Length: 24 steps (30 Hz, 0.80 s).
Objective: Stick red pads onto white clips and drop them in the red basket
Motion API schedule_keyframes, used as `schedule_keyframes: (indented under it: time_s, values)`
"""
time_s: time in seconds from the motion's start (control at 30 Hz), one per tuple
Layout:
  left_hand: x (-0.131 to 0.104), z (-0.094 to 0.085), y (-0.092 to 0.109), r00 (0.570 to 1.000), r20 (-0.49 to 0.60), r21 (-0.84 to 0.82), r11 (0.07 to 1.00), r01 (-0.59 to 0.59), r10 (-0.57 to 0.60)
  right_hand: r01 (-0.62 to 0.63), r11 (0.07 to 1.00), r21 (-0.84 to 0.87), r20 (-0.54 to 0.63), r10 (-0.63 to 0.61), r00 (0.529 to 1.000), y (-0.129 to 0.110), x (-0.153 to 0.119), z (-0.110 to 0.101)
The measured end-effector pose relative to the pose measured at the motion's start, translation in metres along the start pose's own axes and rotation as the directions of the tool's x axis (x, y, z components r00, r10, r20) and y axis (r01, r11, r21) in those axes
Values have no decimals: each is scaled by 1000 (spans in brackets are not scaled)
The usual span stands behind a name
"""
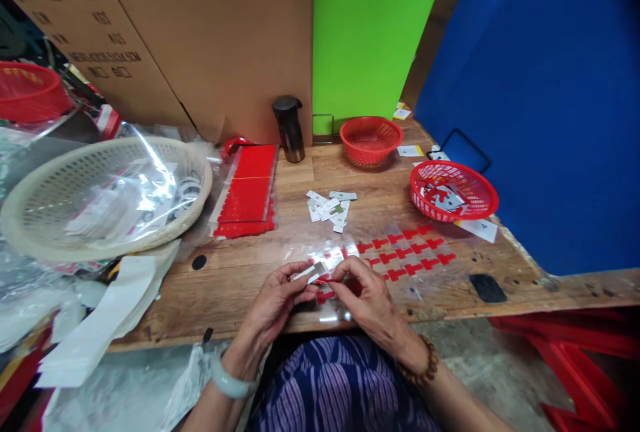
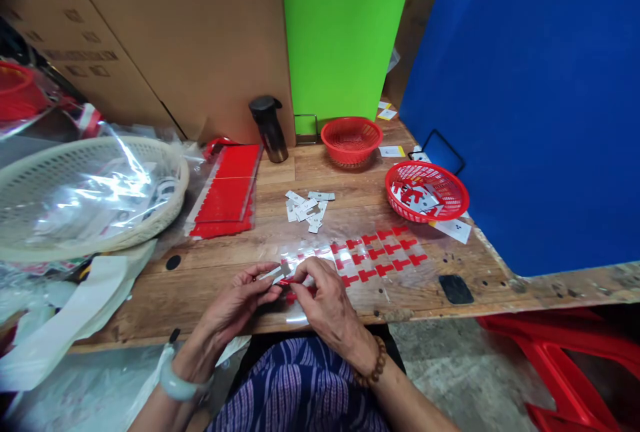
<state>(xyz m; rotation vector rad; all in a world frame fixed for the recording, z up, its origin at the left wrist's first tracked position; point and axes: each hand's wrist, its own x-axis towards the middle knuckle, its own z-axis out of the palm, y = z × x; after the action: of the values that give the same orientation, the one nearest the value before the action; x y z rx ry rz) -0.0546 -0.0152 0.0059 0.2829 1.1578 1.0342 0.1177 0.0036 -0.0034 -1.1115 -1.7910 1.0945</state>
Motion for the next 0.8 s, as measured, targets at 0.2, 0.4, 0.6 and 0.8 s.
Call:
schedule_keyframes:
  time_s: [0.2, 0.4, 0.6, 0.8]
  values:
    - [-5, 6, -1, 998, 34, 29, 999, 46, -47, 56, 996, -67, 4, -56, 998, -3, -1, -8]
    - [-8, 2, 0, 990, 111, 82, 994, 73, -82, 50, 996, -77, 32, -48, 998, -5, -1, -13]
    - [-11, 5, 1, 984, 125, 115, 987, 113, -127, 16, 999, -42, 89, -12, 996, -3, -4, -11]
    - [-11, 9, 3, 980, 127, 135, 982, 134, -152, -2, 999, -39, 101, 6, 995, -4, -7, -10]
